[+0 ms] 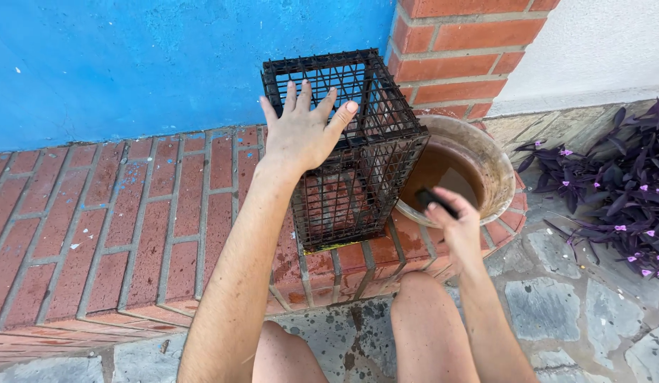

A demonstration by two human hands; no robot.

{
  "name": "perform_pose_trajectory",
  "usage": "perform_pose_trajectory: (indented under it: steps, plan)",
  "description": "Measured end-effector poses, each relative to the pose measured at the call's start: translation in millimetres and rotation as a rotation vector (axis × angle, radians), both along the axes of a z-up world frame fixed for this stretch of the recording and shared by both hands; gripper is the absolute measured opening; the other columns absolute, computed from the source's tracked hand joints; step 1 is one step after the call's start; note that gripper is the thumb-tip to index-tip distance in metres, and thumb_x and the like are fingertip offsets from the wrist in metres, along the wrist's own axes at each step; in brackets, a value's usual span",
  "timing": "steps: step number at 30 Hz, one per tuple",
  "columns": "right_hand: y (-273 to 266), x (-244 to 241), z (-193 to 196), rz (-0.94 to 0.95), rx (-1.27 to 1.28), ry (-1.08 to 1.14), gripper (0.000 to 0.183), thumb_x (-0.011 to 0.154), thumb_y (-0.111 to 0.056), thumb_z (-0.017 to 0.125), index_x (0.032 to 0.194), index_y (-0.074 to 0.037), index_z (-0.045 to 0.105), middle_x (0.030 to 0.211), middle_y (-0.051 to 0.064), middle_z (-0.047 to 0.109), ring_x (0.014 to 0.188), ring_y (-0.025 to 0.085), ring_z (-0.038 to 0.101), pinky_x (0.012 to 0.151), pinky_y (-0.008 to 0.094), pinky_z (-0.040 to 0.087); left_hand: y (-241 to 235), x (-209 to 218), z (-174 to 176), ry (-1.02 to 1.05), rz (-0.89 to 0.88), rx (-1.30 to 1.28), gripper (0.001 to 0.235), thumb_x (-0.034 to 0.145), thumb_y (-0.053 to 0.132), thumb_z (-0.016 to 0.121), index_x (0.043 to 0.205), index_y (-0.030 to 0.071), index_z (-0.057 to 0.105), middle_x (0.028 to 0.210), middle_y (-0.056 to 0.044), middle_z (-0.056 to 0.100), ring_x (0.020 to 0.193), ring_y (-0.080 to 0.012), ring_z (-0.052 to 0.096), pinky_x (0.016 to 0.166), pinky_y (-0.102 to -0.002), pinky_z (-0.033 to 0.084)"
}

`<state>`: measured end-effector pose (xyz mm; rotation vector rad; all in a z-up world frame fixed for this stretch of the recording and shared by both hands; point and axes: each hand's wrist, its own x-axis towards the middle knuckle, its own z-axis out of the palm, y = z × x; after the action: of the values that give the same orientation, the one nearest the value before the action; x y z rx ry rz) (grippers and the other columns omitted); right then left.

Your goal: The person scrubs a wire mesh cage with a sponge dipped in water.

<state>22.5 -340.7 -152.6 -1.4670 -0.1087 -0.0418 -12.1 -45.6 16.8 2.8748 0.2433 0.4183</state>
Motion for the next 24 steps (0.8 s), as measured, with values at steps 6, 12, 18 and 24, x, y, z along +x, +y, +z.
perform_pose_trajectory:
  steps: [6, 12, 18, 24]
  plan:
    - [-18.2, 181.5, -65.0, -0.115, -0.945, -0.227, 0.038, 0.085, -0.026, 0.077, 0.12, -0.042, 0.075, 0.104, -0.003, 0.076, 0.103, 0.025, 0.071, 0.087, 0.035, 0.058, 31.0, 15.9, 8.1, -0.104, 0.123, -0.3, 0.083, 0.097, 0.08, 0.023, 0.155, 0.023, 0.042, 0.162, -0.02, 0.027, 0.153, -0.0419, 0.006, 0.112, -0.08, 0.004]
    - [-19.9, 238.6, -148.4, 0.232, -1.312, -0.095, 0.032, 0.08, -0.019, 0.08, 0.112, -0.025, 0.081, 0.11, 0.01, 0.079, 0.11, 0.034, 0.072, 0.092, 0.043, 0.061, 36.0, 28.4, -2.5, -0.154, 0.168, -0.272, 0.077, 0.103, 0.073, 0.025, 0.156, 0.019, 0.041, 0.16, -0.02, 0.027, 0.152, -0.0431, 0.012, 0.117, -0.076, 0.012]
    - [4.6, 106.0, 33.5, 0.254, -1.159, 0.002, 0.025, 0.088, -0.026, 0.07, 0.11, -0.029, 0.081, 0.108, 0.023, 0.077, 0.113, 0.043, 0.068, 0.097, 0.049, 0.054, 43.0, 37.0, -14.8, -0.192, 0.149, -0.25, 0.072, 0.106, 0.068, 0.031, 0.154, 0.016, 0.043, 0.157, -0.022, 0.027, 0.149, -0.0478, 0.018, 0.111, -0.079, 0.022]
    - [43.0, -15.1, 116.3, -0.174, -0.398, -0.97, 0.018, 0.098, 0.002, 0.073, 0.115, 0.003, 0.07, 0.116, 0.019, 0.072, 0.109, 0.029, 0.069, 0.104, 0.042, 0.054, 43.3, 35.6, -5.0, -0.072, 0.175, -0.318, 0.071, 0.1, 0.059, 0.041, 0.159, 0.023, 0.029, 0.166, -0.012, 0.015, 0.151, -0.0413, 0.011, 0.114, -0.07, 0.02]
